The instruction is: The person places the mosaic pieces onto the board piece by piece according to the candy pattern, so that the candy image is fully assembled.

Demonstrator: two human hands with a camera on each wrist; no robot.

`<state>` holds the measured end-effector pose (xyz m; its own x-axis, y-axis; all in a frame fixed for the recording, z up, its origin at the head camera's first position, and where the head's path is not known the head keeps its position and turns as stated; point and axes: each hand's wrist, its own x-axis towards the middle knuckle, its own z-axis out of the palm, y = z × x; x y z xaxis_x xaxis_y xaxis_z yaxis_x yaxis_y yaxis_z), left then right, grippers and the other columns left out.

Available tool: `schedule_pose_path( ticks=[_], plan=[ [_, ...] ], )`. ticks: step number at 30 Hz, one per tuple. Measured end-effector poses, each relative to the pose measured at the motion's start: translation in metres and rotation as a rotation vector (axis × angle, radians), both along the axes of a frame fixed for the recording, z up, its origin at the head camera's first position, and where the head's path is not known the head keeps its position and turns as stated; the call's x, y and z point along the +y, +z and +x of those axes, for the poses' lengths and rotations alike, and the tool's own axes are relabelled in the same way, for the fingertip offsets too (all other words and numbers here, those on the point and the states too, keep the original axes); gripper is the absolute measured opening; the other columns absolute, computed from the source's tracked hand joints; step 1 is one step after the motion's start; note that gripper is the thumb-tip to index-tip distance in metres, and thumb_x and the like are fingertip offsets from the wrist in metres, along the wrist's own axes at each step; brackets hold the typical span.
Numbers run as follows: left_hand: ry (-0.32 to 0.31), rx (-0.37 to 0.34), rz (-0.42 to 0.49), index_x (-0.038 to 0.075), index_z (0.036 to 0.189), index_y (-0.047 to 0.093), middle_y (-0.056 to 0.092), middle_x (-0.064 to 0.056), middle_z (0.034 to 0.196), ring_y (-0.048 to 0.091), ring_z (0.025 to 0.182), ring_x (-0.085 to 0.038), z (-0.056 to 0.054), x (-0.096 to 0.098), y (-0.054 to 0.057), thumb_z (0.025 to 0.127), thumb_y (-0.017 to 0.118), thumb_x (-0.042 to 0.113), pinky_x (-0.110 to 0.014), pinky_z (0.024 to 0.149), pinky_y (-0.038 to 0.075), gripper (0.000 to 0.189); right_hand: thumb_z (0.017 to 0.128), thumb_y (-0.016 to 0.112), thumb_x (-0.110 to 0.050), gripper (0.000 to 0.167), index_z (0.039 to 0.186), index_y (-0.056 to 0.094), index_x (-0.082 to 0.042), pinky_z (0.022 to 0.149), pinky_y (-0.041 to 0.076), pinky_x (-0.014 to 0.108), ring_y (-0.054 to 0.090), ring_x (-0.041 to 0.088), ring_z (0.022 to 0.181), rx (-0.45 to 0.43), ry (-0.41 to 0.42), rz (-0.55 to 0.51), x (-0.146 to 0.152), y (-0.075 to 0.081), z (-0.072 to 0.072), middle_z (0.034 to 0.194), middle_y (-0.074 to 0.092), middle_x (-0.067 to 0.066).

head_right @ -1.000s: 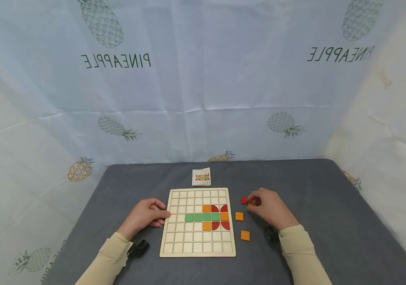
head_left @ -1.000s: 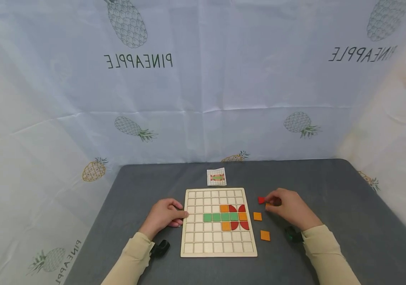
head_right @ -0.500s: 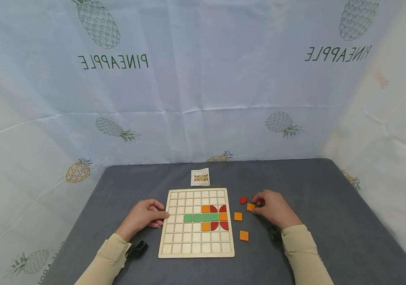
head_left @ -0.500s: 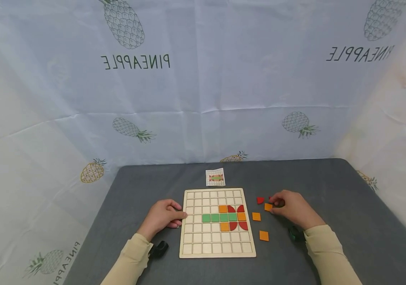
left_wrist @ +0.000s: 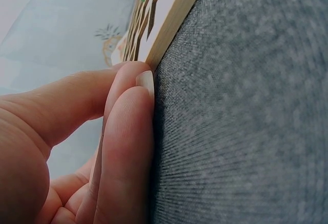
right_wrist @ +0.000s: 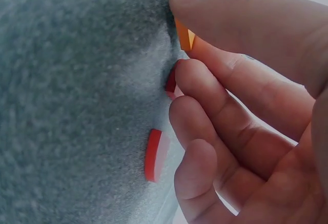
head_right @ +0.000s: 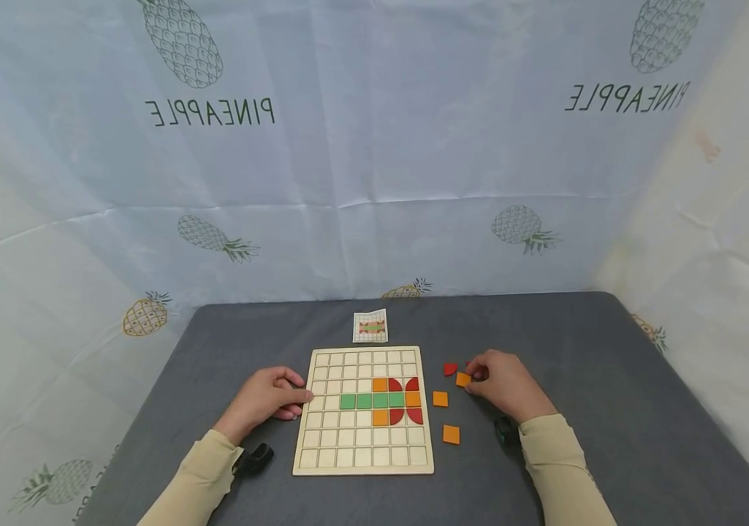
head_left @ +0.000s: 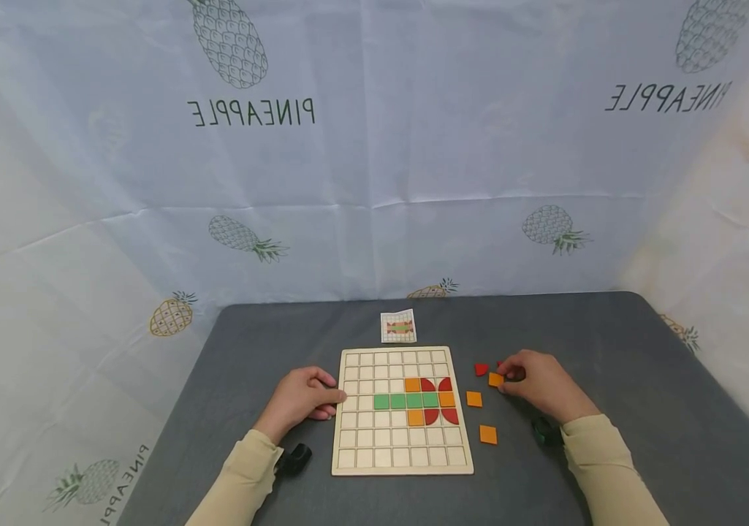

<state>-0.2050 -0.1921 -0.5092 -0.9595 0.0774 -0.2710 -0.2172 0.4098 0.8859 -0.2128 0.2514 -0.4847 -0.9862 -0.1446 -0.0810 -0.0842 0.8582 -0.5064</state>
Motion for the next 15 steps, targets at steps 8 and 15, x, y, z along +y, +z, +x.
schedule_pose_path(
  ticks=[8,15],
  plan=[
    [0.004,0.008,0.009,0.004,0.111,0.071,0.075,-0.011,0.083,0.076,0.069,-0.016,0.000,-0.001,-0.001,0.086,0.094,0.023,-0.034,0.066,0.068,0.038,0.091,0.088,-0.020,0.020,0.107,0.081,-0.010,0.075,0.058,0.036,0.061,0.018,0.085,0.035,0.018,-0.004,-0.007,0.003,0.001,0.098,0.071,0.003],
    [0.005,0.005,0.018,0.004,0.110,0.071,0.075,-0.012,0.084,0.077,0.069,-0.016,-0.001,0.000,-0.002,0.088,0.093,0.023,-0.035,0.066,0.068,0.037,0.091,0.089,-0.022,0.021,0.108,0.082,-0.012,0.080,0.061,0.037,0.063,0.016,0.088,0.047,0.049,-0.028,-0.029,0.001,-0.001,0.100,0.072,0.001]
  ],
)
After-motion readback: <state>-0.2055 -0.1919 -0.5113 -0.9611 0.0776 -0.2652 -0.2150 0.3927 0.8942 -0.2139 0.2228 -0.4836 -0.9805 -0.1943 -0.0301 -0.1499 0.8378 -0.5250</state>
